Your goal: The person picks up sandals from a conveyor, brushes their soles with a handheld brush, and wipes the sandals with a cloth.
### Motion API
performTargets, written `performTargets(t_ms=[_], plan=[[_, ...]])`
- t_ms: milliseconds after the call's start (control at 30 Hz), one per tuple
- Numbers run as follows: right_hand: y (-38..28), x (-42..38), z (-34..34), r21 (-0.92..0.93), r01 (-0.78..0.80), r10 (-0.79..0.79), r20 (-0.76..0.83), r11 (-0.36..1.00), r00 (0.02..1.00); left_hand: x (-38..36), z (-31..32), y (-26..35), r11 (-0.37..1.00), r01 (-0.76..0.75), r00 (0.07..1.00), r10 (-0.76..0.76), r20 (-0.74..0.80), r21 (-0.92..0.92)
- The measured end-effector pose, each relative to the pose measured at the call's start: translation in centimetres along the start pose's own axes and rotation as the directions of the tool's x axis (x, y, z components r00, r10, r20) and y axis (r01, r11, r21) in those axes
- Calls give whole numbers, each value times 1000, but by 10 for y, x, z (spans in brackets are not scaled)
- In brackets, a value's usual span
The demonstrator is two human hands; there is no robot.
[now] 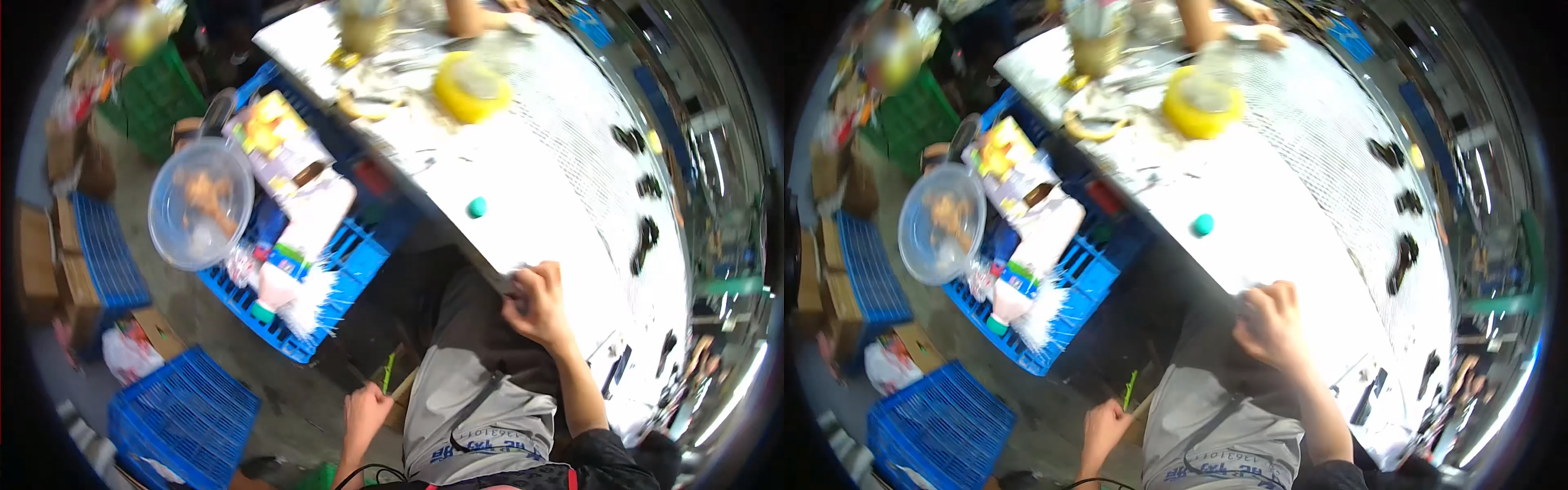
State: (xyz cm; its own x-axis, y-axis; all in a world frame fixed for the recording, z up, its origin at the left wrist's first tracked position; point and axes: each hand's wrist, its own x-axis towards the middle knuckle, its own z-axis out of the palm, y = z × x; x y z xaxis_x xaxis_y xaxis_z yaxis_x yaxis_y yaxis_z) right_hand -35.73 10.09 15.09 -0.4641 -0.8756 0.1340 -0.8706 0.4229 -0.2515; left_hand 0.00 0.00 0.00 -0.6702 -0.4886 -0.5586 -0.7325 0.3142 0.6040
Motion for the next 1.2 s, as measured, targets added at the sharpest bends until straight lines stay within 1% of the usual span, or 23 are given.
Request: performTargets(t_ms=[67, 100, 200, 233, 300, 367, 467, 533, 567, 600, 667, 700, 767, 867, 900, 967, 1000, 1033, 1067, 1100, 1133, 1167, 1200], plan=[[-40, 17, 46, 74, -23, 28, -63, 997, 998, -9, -84, -12, 983, 54, 997, -42, 71, -173], [34, -29, -96, -65, -11, 10, -17, 998, 1000, -57, -28, 128, 932, -9, 995, 43, 85, -363], [40, -45, -73, 233, 62, -36, -112, 971, 993, -78, -75, 168, 870, 10, 999, 12, 42, -493], [40, -55, -78, 386, 71, 12, -209, 920, 978, -73, -80, 184, 870, -79, 997, 80, -19, -487], [32, -94, -116, 523, -10, 187, -287, 852, 940, -63, -90, 245, 870, -267, 964, 237, -123, -415], [51, -143, -158, 459, -119, 271, -283, 881, 920, -32, -81, 296, 834, -443, 895, 392, -213, -329], [115, -206, -207, 283, -301, 381, -294, 911, 877, 11, -57, 371, 866, -499, 845, 491, -215, 16], [187, -223, -237, 175, -482, 507, -152, 858, 848, 30, -38, 407, 853, -468, 836, 512, -196, 232], [240, -231, -238, 163, -527, 550, -178, 834, 816, 37, -32, 421, 806, -452, 818, 545, -182, 382], [296, -233, -232, 153, -568, 588, -209, 809, 781, 37, -25, 432, 815, -414, 821, 526, -219, 405], [374, -218, -242, 57, -854, 848, -172, 517, 502, 37, -18, 449, 810, -389, 818, 523, -241, 438], [408, -215, -240, -18, -915, 902, -161, 402, 400, 32, -16, 452, 807, -388, 827, 518, -219, 445], [452, -205, -215, 42, -969, 958, -169, 243, 233, 17, -14, 459, 792, -413, 828, 532, -176, 450], [462, -198, -183, 170, -947, 927, -308, 274, 213, -22, -11, 505, 801, -430, 885, 466, 17, 416], [453, -192, -202, 292, -942, 982, -136, 164, 129, -34, -9, 521, 803, -469, 876, 476, 76, 368], [434, -201, -215, 401, -884, 971, -87, 239, 222, -60, -11, 564, 806, -555, 827, 508, 242, 204], [423, -209, -219, 603, -773, 956, 54, 198, 287, -72, -12, 588, 821, -555, 817, 507, 275, 136], [404, -217, -224, 762, -639, 908, 189, 105, 375, -77, -16, 609, 833, -547, 806, 499, 320, 80], [370, -223, -238, 846, -533, 868, 253, 16, 428, -80, -15, 625, 848, -529, 797, 489, 355, 17], [328, -227, -260, 902, -423, 818, 308, -89, 486, -78, -10, 640, 856, -495, 792, 515, 327, -150], [281, -227, -293, 924, -381, 823, 233, -22, 518, -75, -8, 653, 836, -451, 795, 536, 285, -312], [238, -230, -328, 945, -326, 822, 153, 41, 548, -79, -2, 671, 763, -300, 819, 514, 255, -573], [205, -238, -351, 953, -297, 793, 143, 50, 592, -77, 6, 691, 602, -156, 836, 503, 221, -783]])
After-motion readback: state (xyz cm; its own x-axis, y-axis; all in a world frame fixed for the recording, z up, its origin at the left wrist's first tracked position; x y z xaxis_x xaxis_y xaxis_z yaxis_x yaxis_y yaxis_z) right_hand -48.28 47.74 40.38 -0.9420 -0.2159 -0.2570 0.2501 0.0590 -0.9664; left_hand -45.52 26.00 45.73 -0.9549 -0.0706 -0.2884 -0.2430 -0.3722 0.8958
